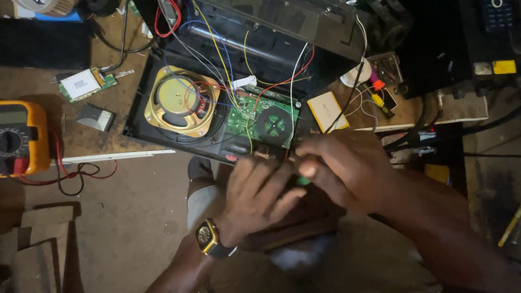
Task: Repairing the internal components of a portable speaker unit, including manipulating a circuit board and wires.
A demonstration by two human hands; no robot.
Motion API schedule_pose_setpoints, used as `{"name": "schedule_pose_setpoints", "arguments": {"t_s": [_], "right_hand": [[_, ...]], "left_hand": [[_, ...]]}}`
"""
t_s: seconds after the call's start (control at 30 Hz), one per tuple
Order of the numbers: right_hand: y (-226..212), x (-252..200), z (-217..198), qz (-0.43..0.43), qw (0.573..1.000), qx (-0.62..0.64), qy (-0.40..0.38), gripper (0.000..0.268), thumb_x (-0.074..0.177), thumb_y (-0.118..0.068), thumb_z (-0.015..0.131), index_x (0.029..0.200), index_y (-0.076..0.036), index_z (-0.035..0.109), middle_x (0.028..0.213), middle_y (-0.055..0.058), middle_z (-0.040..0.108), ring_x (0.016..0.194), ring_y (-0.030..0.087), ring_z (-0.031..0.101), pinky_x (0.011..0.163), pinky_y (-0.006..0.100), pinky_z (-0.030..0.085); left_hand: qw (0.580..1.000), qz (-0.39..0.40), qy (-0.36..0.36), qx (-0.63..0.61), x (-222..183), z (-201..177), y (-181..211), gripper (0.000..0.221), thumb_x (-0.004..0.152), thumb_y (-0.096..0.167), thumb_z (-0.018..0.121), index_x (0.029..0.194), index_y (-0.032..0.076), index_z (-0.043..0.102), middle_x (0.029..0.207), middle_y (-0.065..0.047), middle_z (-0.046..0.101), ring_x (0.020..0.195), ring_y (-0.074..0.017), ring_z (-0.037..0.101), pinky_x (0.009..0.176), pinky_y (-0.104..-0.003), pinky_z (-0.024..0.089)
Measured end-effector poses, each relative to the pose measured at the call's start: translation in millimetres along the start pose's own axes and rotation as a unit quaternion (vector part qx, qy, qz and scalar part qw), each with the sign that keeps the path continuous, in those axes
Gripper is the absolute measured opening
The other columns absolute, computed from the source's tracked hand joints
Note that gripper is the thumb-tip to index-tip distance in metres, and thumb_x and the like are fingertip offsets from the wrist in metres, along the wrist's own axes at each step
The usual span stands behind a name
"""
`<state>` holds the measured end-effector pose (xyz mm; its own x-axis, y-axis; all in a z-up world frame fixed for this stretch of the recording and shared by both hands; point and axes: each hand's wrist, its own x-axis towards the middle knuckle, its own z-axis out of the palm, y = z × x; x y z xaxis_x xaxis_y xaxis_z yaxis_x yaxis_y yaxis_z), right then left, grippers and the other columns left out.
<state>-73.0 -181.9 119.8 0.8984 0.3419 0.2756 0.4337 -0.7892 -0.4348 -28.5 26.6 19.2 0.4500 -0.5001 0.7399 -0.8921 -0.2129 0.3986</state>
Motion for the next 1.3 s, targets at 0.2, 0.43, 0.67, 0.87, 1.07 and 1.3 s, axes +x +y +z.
{"name": "schedule_pose_setpoints", "arguments": {"t_s": [0.2,0.43,0.67,0.87,1.07,1.3], "right_hand": [[-11.4,-6.0,0.8,0.017,0.997,0.061,0.044,0.037,0.107,-0.034,0.047,0.105,-0.003,0.068,0.090,0.011,0.074,0.075,0.031,0.071,0.072,0.043,0.054],[-15.4,4.1,14.8,-0.067,0.993,0.021,0.091,0.016,0.099,-0.014,0.075,0.111,-0.003,0.073,0.092,0.011,0.075,0.073,0.026,0.071,0.071,0.041,0.055],[-26.7,5.1,41.5,-0.149,0.976,-0.052,0.147,0.026,0.108,-0.007,0.063,0.133,0.001,0.067,0.126,0.023,0.074,0.094,0.033,0.078,0.085,0.046,0.064],[-26.8,-1.2,52.0,-0.091,0.989,-0.102,0.056,0.047,0.106,-0.018,0.076,0.149,-0.013,0.060,0.146,0.013,0.066,0.111,0.031,0.075,0.098,0.045,0.061],[-23.6,3.9,42.1,-0.097,0.992,-0.054,0.053,0.034,0.107,-0.016,0.069,0.139,-0.005,0.064,0.142,0.016,0.066,0.114,0.029,0.076,0.098,0.044,0.062],[-19.0,7.9,46.0,-0.115,0.990,-0.056,0.052,0.023,0.105,-0.013,0.070,0.127,-0.006,0.070,0.137,0.012,0.067,0.104,0.028,0.076,0.088,0.043,0.061]], "left_hand": [[0.996,-0.033,0.005,-0.077,12.8,-11.9,17.6,0.029,0.110,0.027,0.061,0.112,-0.001,0.069,0.105,-0.016,0.070,0.083,-0.0341,0.063,0.077,-0.046,0.053],[0.974,-0.176,0.000,0.145,16.2,-36.8,8.1,0.038,0.106,0.029,0.073,0.141,0.016,0.071,0.097,-0.007,0.052,0.086,-0.0261,0.044,0.076,-0.046,0.034],[0.851,-0.354,0.131,-0.365,34.0,-44.5,33.7,0.049,0.109,0.014,0.060,0.153,0.002,0.043,0.126,-0.018,0.074,0.116,-0.0244,0.074,0.099,-0.037,0.066],[0.810,-0.333,0.195,-0.441,21.4,-46.6,-0.1,0.037,0.111,0.009,0.054,0.148,0.004,0.053,0.119,-0.009,0.071,0.109,-0.0191,0.070,0.102,-0.037,0.061],[0.926,-0.345,0.084,0.132,4.7,-132.0,-98.7,0.078,0.120,-0.010,0.045,0.183,0.016,0.008,0.108,-0.010,0.046,0.091,-0.0235,0.045,0.082,-0.040,0.040],[0.959,-0.188,0.013,0.211,-31.8,-137.2,-177.7,0.033,0.101,-0.008,0.056,0.127,-0.011,0.076,0.111,-0.028,0.076,0.096,-0.0472,0.069,0.079,-0.052,0.048]]}}
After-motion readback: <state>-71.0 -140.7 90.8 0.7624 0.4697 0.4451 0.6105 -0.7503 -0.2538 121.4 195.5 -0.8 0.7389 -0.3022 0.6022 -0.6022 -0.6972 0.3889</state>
